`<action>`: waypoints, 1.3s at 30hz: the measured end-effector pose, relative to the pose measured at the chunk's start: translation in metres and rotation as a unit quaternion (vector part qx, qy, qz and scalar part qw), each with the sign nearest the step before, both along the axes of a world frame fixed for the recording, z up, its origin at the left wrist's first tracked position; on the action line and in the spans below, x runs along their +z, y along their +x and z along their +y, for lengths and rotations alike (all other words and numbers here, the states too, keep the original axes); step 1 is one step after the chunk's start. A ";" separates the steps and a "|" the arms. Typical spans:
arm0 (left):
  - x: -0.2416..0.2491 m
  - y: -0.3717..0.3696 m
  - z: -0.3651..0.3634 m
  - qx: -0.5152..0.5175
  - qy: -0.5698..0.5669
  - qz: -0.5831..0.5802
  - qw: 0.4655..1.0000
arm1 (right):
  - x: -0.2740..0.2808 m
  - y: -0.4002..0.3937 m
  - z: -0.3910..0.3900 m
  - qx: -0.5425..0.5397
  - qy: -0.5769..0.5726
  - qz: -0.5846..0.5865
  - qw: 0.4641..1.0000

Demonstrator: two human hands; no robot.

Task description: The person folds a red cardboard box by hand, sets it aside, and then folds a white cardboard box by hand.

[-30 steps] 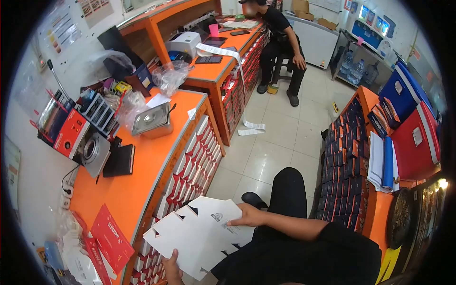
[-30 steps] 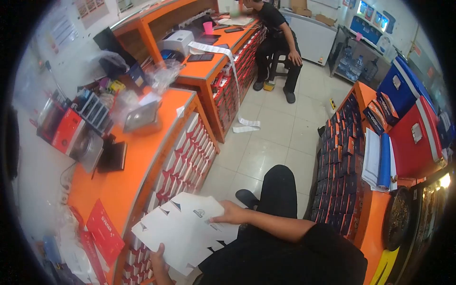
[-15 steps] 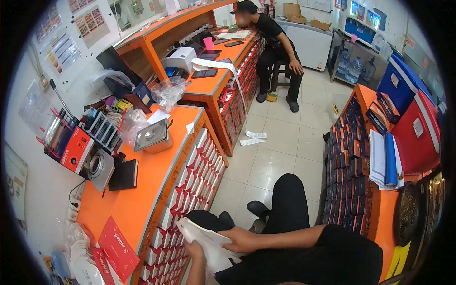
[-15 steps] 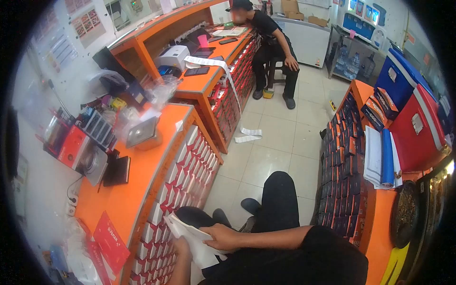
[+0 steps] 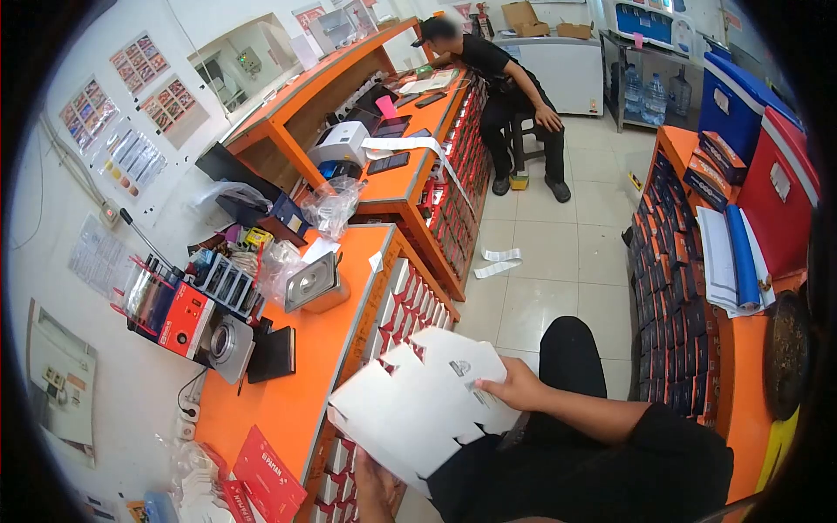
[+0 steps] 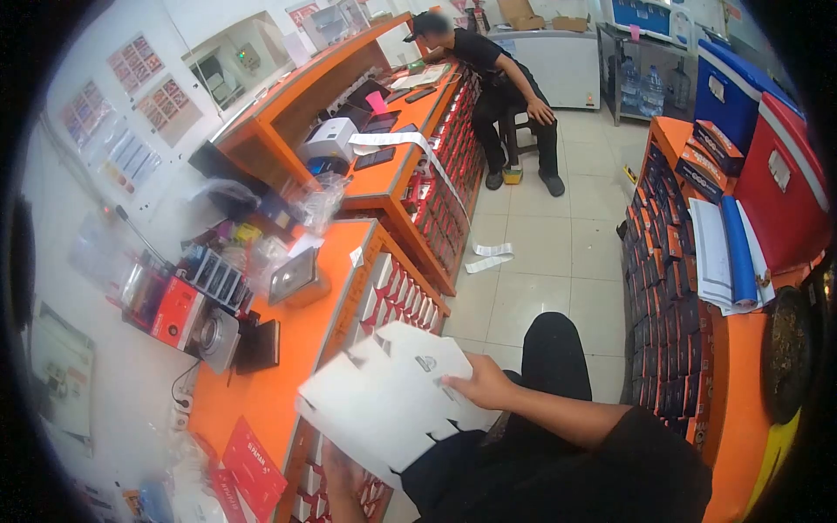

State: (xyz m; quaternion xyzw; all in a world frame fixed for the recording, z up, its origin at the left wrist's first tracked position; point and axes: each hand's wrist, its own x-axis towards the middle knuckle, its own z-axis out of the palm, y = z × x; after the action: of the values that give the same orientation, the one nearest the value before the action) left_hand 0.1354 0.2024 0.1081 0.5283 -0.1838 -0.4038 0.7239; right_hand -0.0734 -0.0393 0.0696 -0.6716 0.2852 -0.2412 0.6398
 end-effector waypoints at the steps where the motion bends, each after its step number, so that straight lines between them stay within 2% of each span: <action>1: 0.005 0.005 -0.003 -0.015 -0.032 0.009 0.999 | 0.011 -0.002 0.002 0.001 -0.001 0.002 1.000; 6: 0.031 0.023 -0.017 -0.076 -0.078 -0.062 0.992 | 0.066 -0.017 0.031 0.007 -0.106 -0.103 0.989; 8: 0.029 0.014 -0.024 -0.097 -0.072 -0.094 0.988 | 0.073 -0.017 0.046 -0.021 -0.106 -0.124 0.986; 10: 0.021 0.000 -0.032 -0.109 -0.060 -0.122 0.985 | 0.072 -0.018 0.052 -0.036 -0.070 -0.057 0.995; 11: 0.014 -0.007 -0.038 -0.112 -0.054 -0.126 0.984 | 0.075 -0.019 0.054 -0.038 -0.071 -0.058 0.995; 12: 0.008 -0.013 -0.045 -0.115 -0.056 -0.135 0.983 | 0.081 -0.022 0.057 -0.018 -0.120 -0.082 0.989; 13: 0.002 -0.021 -0.055 -0.096 -0.051 -0.075 0.991 | 0.083 -0.023 0.059 0.001 -0.167 -0.106 0.980; 14: -0.008 -0.023 -0.059 -0.123 -0.053 -0.080 0.988 | 0.080 -0.023 0.063 0.001 -0.166 -0.106 0.981; 15: -0.039 -0.020 -0.057 -0.160 -0.036 -0.089 0.982 | 0.075 -0.024 0.070 0.040 -0.176 -0.106 0.978; 16: -0.024 -0.039 -0.070 -0.161 -0.043 -0.096 0.981 | 0.070 -0.025 0.075 0.081 -0.186 -0.104 0.974; 17: -0.038 -0.037 -0.068 -0.198 -0.021 -0.084 0.976 | 0.069 -0.024 0.079 0.076 -0.192 -0.120 0.971; 18: -0.051 -0.033 -0.067 -0.234 -0.001 -0.072 0.969 | 0.066 -0.025 0.078 0.079 -0.190 -0.119 0.971; 20: -0.042 -0.043 -0.078 -0.214 -0.040 -0.077 0.973 | 0.062 -0.026 0.070 0.095 -0.116 -0.092 0.984; 21: -0.048 -0.037 -0.080 -0.219 -0.039 -0.109 0.969 | 0.062 -0.026 0.069 0.066 -0.125 -0.131 0.981; 22: -0.023 -0.053 -0.088 -0.144 -0.081 -0.111 0.980 | 0.060 -0.029 0.060 0.071 -0.099 -0.094 0.988; 23: -0.020 -0.040 -0.085 -0.189 -0.053 -0.145 0.970 | 0.049 -0.031 0.042 0.065 -0.160 -0.060 0.983; 24: -0.017 -0.026 -0.078 -0.234 -0.023 -0.178 0.956 | 0.074 -0.041 0.024 0.056 -0.025 0.053 0.997; 25: -0.013 -0.025 -0.073 -0.227 -0.013 -0.174 0.958 | 0.045 -0.038 0.011 -0.034 0.042 -0.040 0.998; 27: 0.001 -0.027 -0.061 -0.193 -0.026 -0.232 0.953 | 0.073 -0.046 -0.006 -0.057 0.072 -0.148 0.985; 28: 0.006 -0.032 -0.053 -0.187 -0.020 -0.231 0.955 | 0.073 -0.053 -0.011 -0.058 -0.003 -0.149 0.987; 30: 0.024 -0.046 -0.038 -0.210 0.057 -0.293 0.931 | 0.079 -0.064 -0.017 -0.066 -0.026 -0.150 0.986; 31: 0.038 -0.052 -0.034 -0.255 0.064 -0.216 0.940 | 0.085 -0.068 -0.019 -0.064 -0.022 -0.151 0.986; 32: 0.037 -0.050 -0.030 -0.256 0.067 -0.216 0.940 | 0.091 -0.072 -0.019 -0.069 -0.025 -0.161 0.984; 33: 0.035 -0.046 -0.025 -0.281 -0.010 -0.369 0.886 | 0.096 -0.075 -0.020 -0.074 -0.029 -0.172 0.982; 34: 0.040 -0.045 -0.025 -0.297 -0.089 -0.510 0.802 | 0.099 -0.077 -0.020 -0.078 -0.028 -0.172 0.982; 36: 0.051 -0.060 -0.023 -0.285 -0.071 -0.501 0.814 | 0.101 -0.079 -0.020 -0.097 -0.038 -0.176 0.979; 38: 0.050 -0.085 -0.027 -0.073 0.047 -0.446 0.891 | 0.101 -0.080 -0.018 -0.099 -0.051 -0.168 0.979; 39: 0.046 -0.082 -0.026 -0.071 0.048 -0.445 0.891 | 0.101 -0.080 -0.017 -0.100 -0.066 -0.162 0.980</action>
State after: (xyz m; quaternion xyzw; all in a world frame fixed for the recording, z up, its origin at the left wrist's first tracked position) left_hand 0.0533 0.1762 0.1541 0.6722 -0.5046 -0.1850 0.5092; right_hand -0.1538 -0.0560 0.1702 -0.6323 0.2268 -0.4276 0.6049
